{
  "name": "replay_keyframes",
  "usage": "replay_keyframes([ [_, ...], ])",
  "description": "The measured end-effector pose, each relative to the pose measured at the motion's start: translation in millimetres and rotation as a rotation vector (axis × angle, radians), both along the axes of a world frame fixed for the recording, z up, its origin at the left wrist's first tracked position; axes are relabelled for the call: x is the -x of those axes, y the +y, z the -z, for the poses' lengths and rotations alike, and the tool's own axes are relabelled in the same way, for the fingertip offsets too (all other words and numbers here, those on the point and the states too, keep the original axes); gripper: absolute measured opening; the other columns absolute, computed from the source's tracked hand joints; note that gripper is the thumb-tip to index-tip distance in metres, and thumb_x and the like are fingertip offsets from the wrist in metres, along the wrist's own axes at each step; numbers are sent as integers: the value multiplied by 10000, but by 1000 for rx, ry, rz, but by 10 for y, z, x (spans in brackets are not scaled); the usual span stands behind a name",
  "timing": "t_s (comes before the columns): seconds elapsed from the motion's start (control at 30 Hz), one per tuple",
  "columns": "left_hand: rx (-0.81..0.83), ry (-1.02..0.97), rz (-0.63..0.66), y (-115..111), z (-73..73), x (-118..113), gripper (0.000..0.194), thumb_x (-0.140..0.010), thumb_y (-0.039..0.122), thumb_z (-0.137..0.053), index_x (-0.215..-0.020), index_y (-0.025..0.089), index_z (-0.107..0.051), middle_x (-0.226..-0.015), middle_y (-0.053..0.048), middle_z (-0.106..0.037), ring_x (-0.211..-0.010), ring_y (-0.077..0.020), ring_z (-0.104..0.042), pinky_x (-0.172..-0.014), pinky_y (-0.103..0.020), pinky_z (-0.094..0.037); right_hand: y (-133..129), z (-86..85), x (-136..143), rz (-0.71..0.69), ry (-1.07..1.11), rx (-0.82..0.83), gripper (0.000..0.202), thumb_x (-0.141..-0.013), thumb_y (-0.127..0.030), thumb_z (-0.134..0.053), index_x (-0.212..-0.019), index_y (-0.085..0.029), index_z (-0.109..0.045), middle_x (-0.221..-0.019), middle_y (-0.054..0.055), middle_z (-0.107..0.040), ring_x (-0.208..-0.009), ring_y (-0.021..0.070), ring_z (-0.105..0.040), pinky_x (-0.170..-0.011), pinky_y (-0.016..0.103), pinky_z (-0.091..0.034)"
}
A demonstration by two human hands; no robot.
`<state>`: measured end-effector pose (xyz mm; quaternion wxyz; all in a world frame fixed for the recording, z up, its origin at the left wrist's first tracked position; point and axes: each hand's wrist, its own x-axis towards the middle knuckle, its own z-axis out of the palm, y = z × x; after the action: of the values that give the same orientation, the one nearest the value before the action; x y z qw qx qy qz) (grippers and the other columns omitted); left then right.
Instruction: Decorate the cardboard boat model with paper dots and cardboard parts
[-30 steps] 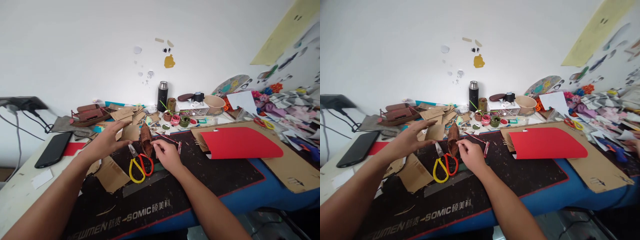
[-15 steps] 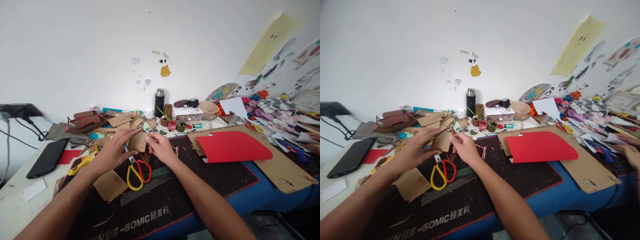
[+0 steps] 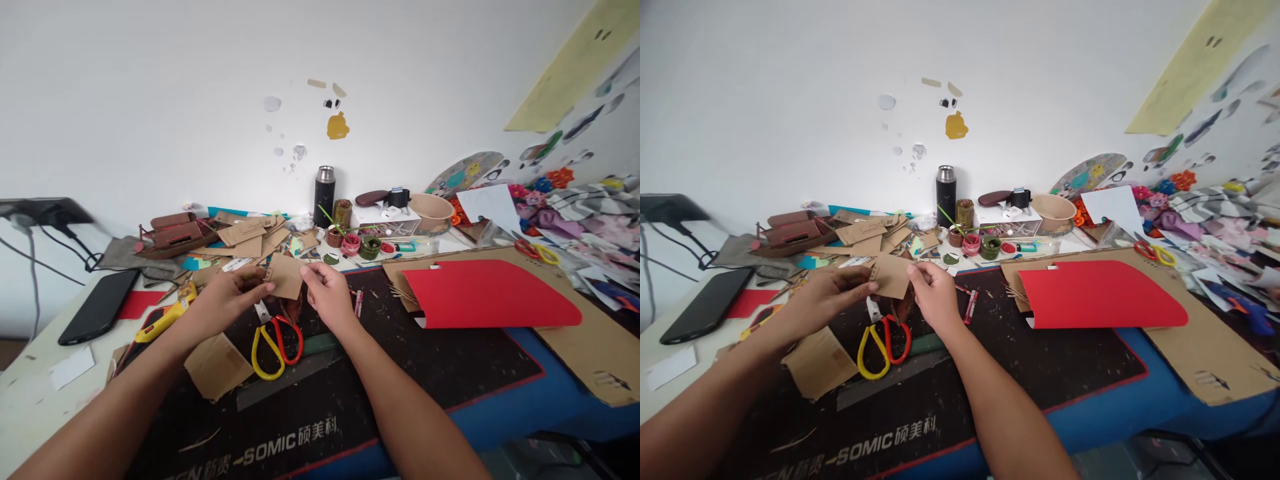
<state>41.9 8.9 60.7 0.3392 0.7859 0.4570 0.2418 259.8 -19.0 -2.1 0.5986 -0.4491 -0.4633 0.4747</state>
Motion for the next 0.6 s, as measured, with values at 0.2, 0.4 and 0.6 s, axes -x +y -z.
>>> replay_keyframes([
  [0.2, 117, -105, -37, 25, -52, -1, 543, -853, 753, -679, -795, 213, -686, -720, -25, -716, -685, -201, -633, -669, -313, -512, 3, 28, 70, -52, 14, -1, 445, -877, -649, -754, -849, -214, -663, -508, -83, -470, -417, 102, -409, -397, 224, -307],
  [0.4, 130, -106, -44, 99, -8, 100, 536, -859, 749, -675, -803, 216, -664, -713, -12, -677, -686, -192, -600, -646, -303, -462, 63, -10, 56, -73, 118, 20, 475, -854, -666, -759, -859, -209, -630, -487, -100, -470, -385, 86, -363, -364, 215, -268],
  [0.6, 142, -98, 11, 153, 66, 170, 537, -893, 748, -652, -877, 213, -695, -787, -24, -690, -742, -206, -627, -707, -322, -485, 115, -53, 55, -101, 117, 12, 453, -855, -641, -769, -858, -208, -636, -490, -98, -482, -385, 85, -383, -369, 210, -273],
])
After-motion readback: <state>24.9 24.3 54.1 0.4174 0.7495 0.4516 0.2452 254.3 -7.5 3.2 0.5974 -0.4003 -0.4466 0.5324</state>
